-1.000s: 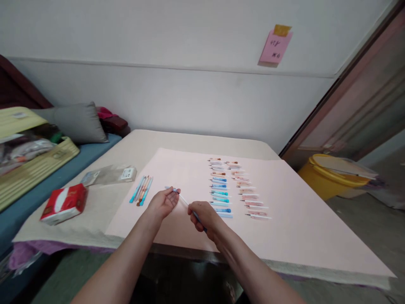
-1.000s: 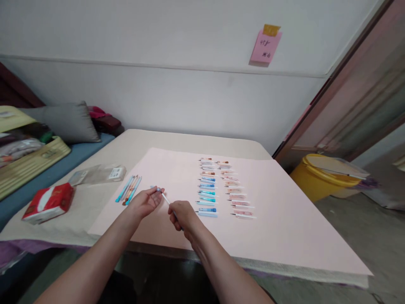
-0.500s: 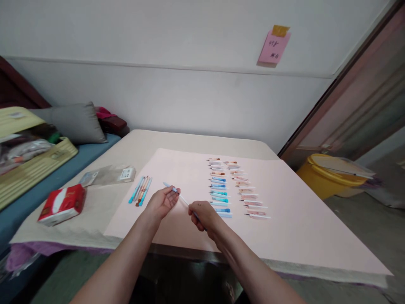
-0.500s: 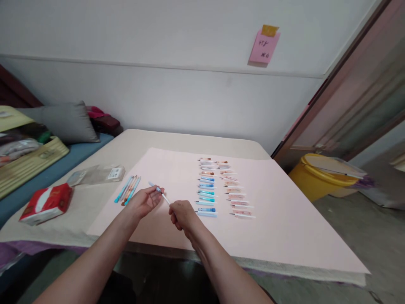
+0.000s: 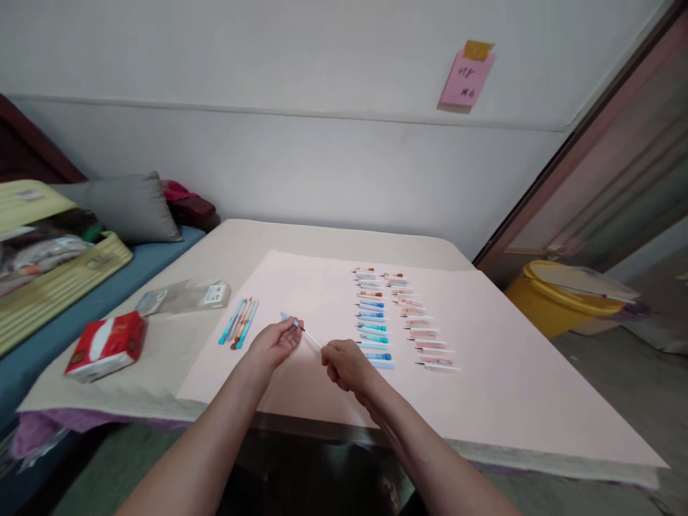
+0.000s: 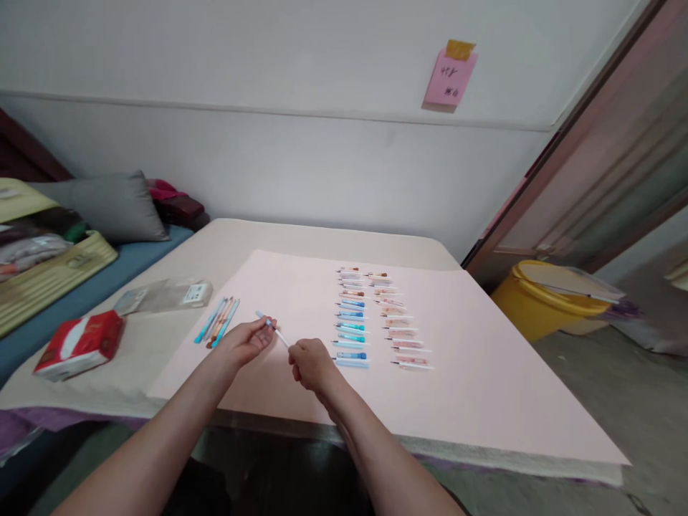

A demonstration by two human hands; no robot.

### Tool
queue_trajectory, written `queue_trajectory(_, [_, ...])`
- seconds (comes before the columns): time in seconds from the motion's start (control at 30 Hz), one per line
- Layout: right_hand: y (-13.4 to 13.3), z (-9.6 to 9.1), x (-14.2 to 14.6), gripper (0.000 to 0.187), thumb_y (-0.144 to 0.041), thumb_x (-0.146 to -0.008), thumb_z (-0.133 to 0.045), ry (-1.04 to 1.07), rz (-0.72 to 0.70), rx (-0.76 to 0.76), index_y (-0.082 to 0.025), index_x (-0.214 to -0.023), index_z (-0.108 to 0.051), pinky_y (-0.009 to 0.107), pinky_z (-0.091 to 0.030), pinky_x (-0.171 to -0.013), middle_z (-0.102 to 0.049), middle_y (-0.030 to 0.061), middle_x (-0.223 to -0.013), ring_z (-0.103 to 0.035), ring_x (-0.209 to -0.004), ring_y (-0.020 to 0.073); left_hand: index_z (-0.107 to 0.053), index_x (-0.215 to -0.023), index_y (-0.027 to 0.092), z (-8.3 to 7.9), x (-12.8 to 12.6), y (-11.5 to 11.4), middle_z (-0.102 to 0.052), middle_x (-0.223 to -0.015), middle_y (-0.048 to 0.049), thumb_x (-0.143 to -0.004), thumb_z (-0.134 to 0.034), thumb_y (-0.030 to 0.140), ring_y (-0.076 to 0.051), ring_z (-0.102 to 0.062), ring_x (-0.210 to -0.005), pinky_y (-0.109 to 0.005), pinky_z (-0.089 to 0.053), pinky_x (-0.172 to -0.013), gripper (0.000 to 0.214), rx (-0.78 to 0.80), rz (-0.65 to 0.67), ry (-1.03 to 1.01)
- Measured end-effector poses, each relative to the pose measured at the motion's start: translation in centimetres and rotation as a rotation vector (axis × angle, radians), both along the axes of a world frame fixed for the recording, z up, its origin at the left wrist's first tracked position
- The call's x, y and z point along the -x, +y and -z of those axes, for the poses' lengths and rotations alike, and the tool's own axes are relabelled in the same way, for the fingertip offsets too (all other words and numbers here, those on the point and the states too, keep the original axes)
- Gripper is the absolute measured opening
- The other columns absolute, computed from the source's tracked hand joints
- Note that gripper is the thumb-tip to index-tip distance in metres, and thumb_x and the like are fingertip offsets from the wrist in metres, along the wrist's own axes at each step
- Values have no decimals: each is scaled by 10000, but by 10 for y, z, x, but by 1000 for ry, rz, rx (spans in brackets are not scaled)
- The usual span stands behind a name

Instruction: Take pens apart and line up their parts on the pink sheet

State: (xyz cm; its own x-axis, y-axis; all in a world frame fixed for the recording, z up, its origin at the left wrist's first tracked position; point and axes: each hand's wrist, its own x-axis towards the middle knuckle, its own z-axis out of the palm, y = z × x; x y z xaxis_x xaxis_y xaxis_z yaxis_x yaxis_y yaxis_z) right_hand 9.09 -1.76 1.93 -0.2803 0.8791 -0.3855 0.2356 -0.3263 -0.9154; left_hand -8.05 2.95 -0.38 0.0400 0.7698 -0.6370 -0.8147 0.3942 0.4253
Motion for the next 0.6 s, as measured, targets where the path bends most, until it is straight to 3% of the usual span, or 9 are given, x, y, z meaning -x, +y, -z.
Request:
queue_trajectory(0.23, [1,0,-1,155,-190,-683,-410,-13,-41,-10,-185,-543,-476,192,-173,-262,-433,-44,-331,-273,-224,69,-515,-805,118,2,5,2,-613,-686,-73,-786,-499,-5,-134,-633,-606,-209,-523,-528,125,25,-5,-12])
queue_trajectory(0.6, [-1,-6,-1,153,-206,-686,-415,-2,-15,-17,-186,-548,-477,182,-189,-257,-428,-57,-330,-279,-232,67,-525,-839,100,-3,10,-1,-638,-688,-68,-778,-515,46,-123,-610,-526,-213,-482,-451,82,57,117,-54])
